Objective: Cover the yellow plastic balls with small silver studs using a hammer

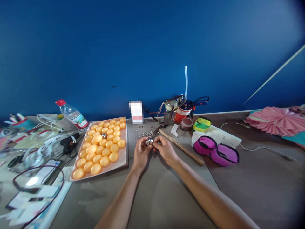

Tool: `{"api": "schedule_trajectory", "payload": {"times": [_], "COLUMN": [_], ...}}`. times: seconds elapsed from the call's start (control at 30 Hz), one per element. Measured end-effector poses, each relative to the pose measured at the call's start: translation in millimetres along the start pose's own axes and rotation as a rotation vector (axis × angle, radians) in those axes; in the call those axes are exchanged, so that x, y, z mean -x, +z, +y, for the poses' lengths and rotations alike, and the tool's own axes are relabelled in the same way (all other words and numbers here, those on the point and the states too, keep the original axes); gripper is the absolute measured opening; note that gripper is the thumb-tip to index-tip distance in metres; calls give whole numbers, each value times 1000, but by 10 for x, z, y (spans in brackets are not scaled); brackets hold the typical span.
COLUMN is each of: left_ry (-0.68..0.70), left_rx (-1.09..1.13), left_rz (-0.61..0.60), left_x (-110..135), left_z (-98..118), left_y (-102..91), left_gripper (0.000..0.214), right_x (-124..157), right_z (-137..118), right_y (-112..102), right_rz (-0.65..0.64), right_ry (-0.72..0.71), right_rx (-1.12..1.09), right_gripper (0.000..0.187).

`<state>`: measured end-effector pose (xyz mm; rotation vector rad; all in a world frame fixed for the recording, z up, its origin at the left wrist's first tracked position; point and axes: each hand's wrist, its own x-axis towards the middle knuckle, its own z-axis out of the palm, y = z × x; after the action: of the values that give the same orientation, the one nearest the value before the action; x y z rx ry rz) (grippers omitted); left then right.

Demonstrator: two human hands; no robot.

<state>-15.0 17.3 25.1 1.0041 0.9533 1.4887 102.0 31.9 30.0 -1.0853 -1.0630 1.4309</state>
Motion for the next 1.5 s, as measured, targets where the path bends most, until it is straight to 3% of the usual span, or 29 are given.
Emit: {"api": "schedule_trajectory", "payload": {"times": [0.17,0.3,0.43,0.57,0.7,0.8,0.9,1.07,1.27,1.5], "left_ry": [-81,-152,-187,-217,-202,-159,-117,-125,-146,-166], "left_rx": [75,236,375,423,397,341,251,299,421,454], "left_rz": [-3,12,17,-15,-26,-18,4,7,-9,-43], "left_x": [6,-7,-28,-31,-26,-29,-33,-31,-22,-21], "left_z": [-8,33,75,102,106,81,50,63,126,150], "left_y": [4,0,-23,-38,-35,-33,-33,-23,-8,-19], "left_gripper": [36,35,40,38,33,30,29,29,20,20], "right_x": [-49,-128,-215,-262,-270,-260,-239,-199,-175,-221], "right_z": [16,-29,-11,43,65,74,79,33,-16,13], "right_y": [-22,-160,-341,-437,-462,-483,-512,-521,-499,-565], "right_rz": [-26,-10,118,162,196,200,260,285,262,267], "right_ry": [-17,-104,-190,-239,-480,-560,-525,-323,-164,-211], "right_rx": [-50,-82,139,411,683,863,1111,1409,1546,1561], "right_gripper": [18,17,21,21,20,22,24,31,33,28]}}
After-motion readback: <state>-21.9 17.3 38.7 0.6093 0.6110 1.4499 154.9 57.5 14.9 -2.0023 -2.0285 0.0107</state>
